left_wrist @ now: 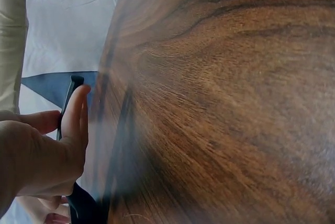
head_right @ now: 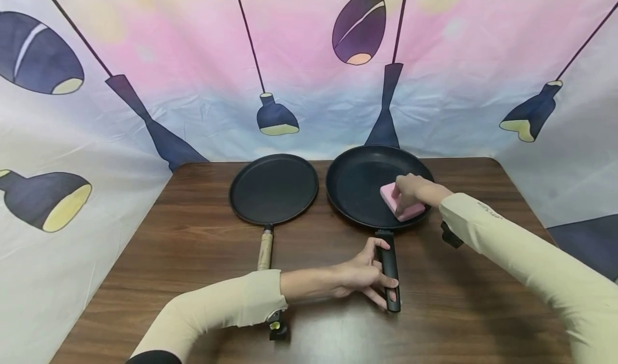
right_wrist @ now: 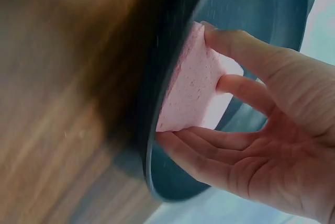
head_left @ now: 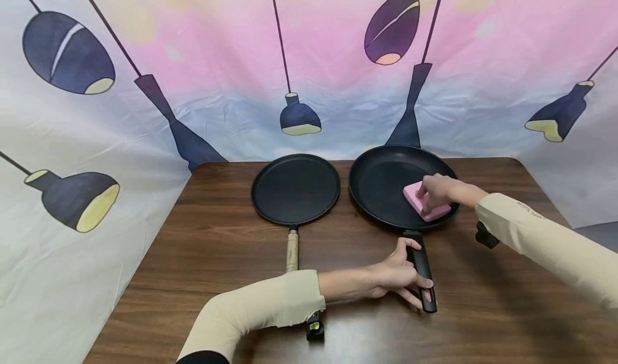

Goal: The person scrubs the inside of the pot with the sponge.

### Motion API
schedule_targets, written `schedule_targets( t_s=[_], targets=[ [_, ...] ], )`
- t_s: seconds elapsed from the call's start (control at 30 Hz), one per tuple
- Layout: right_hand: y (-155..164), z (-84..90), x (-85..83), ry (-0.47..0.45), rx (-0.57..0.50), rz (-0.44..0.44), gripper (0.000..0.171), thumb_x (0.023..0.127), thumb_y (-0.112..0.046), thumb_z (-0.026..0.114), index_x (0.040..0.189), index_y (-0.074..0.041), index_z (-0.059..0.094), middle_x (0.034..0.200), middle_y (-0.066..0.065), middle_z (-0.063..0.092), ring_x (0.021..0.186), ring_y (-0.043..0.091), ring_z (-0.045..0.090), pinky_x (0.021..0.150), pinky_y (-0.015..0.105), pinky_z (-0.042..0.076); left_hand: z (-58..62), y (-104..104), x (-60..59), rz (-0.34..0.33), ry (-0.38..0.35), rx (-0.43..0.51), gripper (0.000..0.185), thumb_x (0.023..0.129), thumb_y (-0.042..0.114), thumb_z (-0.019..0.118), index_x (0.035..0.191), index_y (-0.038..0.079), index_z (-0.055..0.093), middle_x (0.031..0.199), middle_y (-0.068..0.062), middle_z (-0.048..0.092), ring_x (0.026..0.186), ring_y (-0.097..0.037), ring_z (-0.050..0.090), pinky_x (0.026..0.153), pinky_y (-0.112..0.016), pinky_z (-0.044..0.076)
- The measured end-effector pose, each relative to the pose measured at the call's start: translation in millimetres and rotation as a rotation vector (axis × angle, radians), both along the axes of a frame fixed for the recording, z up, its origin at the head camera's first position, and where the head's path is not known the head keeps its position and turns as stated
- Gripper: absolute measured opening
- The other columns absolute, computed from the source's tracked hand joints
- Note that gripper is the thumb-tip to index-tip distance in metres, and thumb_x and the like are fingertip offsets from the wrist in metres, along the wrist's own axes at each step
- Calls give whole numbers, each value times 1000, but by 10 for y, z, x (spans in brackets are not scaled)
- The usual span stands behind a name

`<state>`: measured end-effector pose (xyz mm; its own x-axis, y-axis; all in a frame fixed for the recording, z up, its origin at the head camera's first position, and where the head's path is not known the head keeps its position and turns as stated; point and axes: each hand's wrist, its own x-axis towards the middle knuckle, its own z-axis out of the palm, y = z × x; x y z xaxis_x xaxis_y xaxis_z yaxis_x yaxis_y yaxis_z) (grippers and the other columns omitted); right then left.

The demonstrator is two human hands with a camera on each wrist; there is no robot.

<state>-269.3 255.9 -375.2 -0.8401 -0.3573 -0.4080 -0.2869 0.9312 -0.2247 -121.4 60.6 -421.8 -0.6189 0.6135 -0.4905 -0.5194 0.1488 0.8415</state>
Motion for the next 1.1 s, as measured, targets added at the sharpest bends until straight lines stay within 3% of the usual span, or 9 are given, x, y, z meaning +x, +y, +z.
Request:
schedule_targets(
  t_s=[0.1, 0.27, 0.4, 0.57, 0.63, 0.7, 0.83, 0.93, 1.1],
  targets=[
    [-43, -30, 61, 34, -25, 40, 57, 77, -22, 91, 124, 3, 71, 132, 35, 60, 101, 33, 65, 82, 44, 58, 2, 20, -25, 2, 3, 4, 58, 92, -10, 65, 120, 29, 33, 79, -14, 66, 89, -45, 74, 77, -52, 65],
    [-63, -78, 93, 7, -127, 62, 56, 77, -10, 88, 130, -3, 70, 130, 35, 60, 76, 23, 53, 59, 30, 45, -18, 34, -39, 1, -8, 11, 58, 93, -10, 65, 120, 29, 32, 79, -15, 67, 95, -50, 72, 81, -54, 64],
    [-13, -58, 87, 31, -226, 36, 61, 76, -5, 85, 134, -5, 67, 105, 28, 64, 66, 17, 37, 55, 25, 35, -50, 28, -18, 10, -16, 8, 57, 93, -10, 65, 119, 29, 32, 78, -15, 67, 98, -52, 71, 81, -53, 64],
    [249, 95, 42, 248, -243, -51, 64, 74, -12, 85, 133, 0, 65, 104, 34, 66, 71, 24, 49, 59, 27, 41, -75, 21, 9, 17, -14, 36, 57, 94, -10, 65, 120, 29, 32, 81, -15, 68, 99, -52, 70, 81, -51, 65],
    [421, 157, 20, 291, -231, -98, 65, 76, -13, 84, 135, 3, 62, 109, 33, 66, 75, 27, 53, 60, 28, 42, -76, 20, 10, 13, -18, 53, 57, 94, -10, 64, 121, 29, 33, 83, -15, 68, 100, -53, 69, 83, -53, 64],
    [605, 183, 3, 294, -234, -149, 65, 79, -14, 81, 137, 6, 58, 95, 29, 65, 69, 27, 52, 57, 29, 41, -75, 13, 10, 7, -21, 63, 57, 94, -10, 64, 121, 29, 33, 85, -15, 67, 103, -54, 68, 85, -54, 63],
    [965, 123, 17, 319, -215, -231, 64, 84, -17, 79, 137, 9, 55, 97, 34, 62, 75, 34, 52, 62, 38, 43, -85, -8, 24, 5, -24, 64, 58, 94, -9, 66, 122, 29, 33, 89, -15, 67, 103, -53, 69, 84, -52, 64],
    [1175, 32, 61, 324, -177, -272, 64, 86, -23, 78, 135, 10, 53, 119, 44, 56, 91, 48, 53, 72, 52, 48, -99, -22, 52, 16, -18, 54, 58, 93, -8, 68, 123, 29, 34, 88, -14, 69, 99, -49, 72, 79, -47, 66],
    [1374, -125, 131, 251, -148, -319, 67, 88, -28, 76, 134, 12, 48, 128, 49, 46, 98, 56, 50, 82, 65, 48, -92, -48, 85, 35, -5, 59, 59, 92, -7, 69, 123, 30, 35, 88, -14, 69, 98, -49, 72, 75, -44, 66]
  ],
)
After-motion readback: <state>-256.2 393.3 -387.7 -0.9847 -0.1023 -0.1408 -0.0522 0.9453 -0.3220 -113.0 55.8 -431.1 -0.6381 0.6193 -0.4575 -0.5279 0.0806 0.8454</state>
